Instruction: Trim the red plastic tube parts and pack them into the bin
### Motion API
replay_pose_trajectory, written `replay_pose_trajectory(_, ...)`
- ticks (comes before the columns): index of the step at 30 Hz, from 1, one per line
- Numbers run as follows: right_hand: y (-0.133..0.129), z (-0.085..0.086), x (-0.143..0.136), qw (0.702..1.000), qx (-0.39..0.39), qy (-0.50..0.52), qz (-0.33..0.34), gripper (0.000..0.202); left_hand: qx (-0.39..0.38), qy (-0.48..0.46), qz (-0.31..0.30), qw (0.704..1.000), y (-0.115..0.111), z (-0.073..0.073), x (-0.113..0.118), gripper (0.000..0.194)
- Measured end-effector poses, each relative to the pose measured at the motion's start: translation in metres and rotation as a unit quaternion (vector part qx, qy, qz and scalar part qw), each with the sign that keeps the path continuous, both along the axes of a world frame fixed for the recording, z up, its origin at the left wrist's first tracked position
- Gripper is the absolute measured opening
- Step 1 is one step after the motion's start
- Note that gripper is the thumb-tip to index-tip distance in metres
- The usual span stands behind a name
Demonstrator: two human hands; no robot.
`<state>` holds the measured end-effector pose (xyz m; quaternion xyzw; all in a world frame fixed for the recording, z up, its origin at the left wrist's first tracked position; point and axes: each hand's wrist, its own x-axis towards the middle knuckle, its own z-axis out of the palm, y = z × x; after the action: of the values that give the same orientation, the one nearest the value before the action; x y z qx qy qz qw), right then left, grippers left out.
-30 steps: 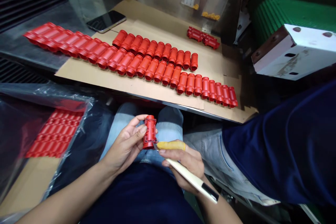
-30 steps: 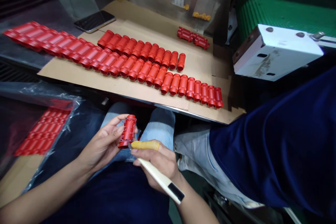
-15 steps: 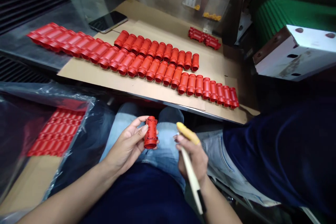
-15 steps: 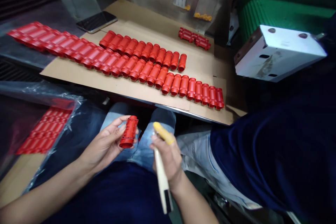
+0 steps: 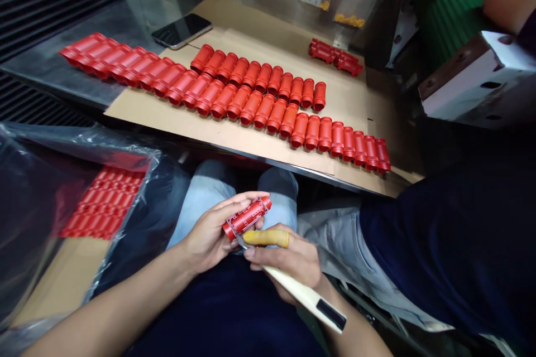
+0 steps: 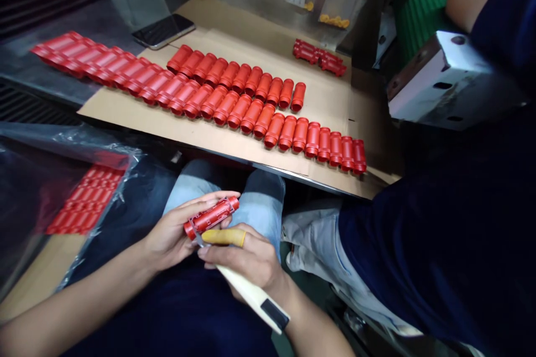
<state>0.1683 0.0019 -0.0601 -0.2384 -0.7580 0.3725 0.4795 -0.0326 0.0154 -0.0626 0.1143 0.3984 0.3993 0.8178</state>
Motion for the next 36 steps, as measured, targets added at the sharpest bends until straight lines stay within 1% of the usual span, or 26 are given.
replay_pose_trajectory(6,0.001,0.002,0.0,1.0,0.003,0.0,0.0,0.027,-0.003,0.0,0.0,1.0,0.0,-0.001,0.001,0.04)
replay_pose_trajectory(9,0.001,0.001,0.0,1.0,0.009,0.001,-0.001,0.026,-0.008,0.009,0.005,1.0,0.0,-0.001,0.002,0.04)
replay_pose_trajectory(12,0.002,0.001,0.002,1.0,0.0,-0.012,0.002,0.025,-0.016,0.023,0.012,1.0,-0.001,-0.001,0.002,0.04)
replay_pose_trajectory(14,0.005,0.006,0.004,0.999,-0.001,-0.035,0.025,0.021,-0.021,0.026,0.015,0.999,-0.002,-0.003,0.002,0.039)
replay_pose_trajectory(16,0.006,0.014,0.005,0.995,-0.012,-0.083,0.054,0.021,-0.023,0.023,0.013,0.999,-0.002,-0.005,0.002,0.038)
replay_pose_trajectory(19,0.003,0.027,0.004,0.981,-0.07,-0.163,0.073,0.028,-0.013,0.006,0.008,1.0,-0.001,-0.009,0.003,0.036)
replay_pose_trajectory(20,0.001,0.03,0.004,0.978,-0.082,-0.168,0.088,0.03,-0.003,-0.003,0.007,1.0,0.0,-0.009,0.003,0.035)
replay_pose_trajectory(21,-0.002,0.03,0.004,0.979,-0.08,-0.151,0.111,0.029,0.008,-0.009,0.009,1.0,0.001,-0.008,0.004,0.035)
replay_pose_trajectory(23,-0.007,0.026,0.005,0.984,-0.055,-0.08,0.147,0.022,0.032,-0.007,0.019,0.999,0.001,-0.007,0.004,0.035)
replay_pose_trajectory(24,-0.009,0.022,0.006,0.988,-0.048,-0.041,0.141,0.019,0.047,0.003,0.031,0.998,0.001,-0.005,0.003,0.035)
replay_pose_trajectory(25,-0.011,0.017,0.008,0.993,-0.051,-0.008,0.105,0.016,0.064,0.019,0.051,0.996,0.0,-0.004,0.002,0.036)
replay_pose_trajectory(26,-0.012,0.012,0.009,0.997,-0.063,0.012,0.042,0.014,0.087,0.038,0.073,0.993,-0.001,-0.003,0.001,0.037)
replay_pose_trajectory(28,-0.013,0.002,0.011,0.991,-0.084,0.008,-0.1,0.016,0.143,0.075,0.122,0.979,-0.004,-0.001,-0.001,0.039)
replay_pose_trajectory(29,-0.014,-0.001,0.011,0.985,-0.084,-0.005,-0.153,0.019,0.17,0.096,0.141,0.971,-0.006,-0.001,-0.002,0.04)
replay_pose_trajectory(30,-0.014,-0.003,0.01,0.98,-0.075,-0.017,-0.183,0.021,0.194,0.116,0.155,0.962,-0.008,0.0,-0.003,0.04)
replay_pose_trajectory(31,-0.014,-0.004,0.009,0.979,-0.06,-0.026,-0.193,0.023,0.213,0.136,0.163,0.954,-0.01,0.0,-0.003,0.038)
replay_pose_trajectory(34,-0.013,-0.003,0.003,0.985,-0.019,-0.025,-0.168,0.028,0.252,0.188,0.174,0.933,-0.014,0.002,-0.002,0.032)
replay_pose_trajectory(36,-0.011,-0.002,0.001,0.988,-0.002,-0.02,-0.154,0.029,0.266,0.208,0.175,0.925,-0.016,0.001,-0.001,0.029)
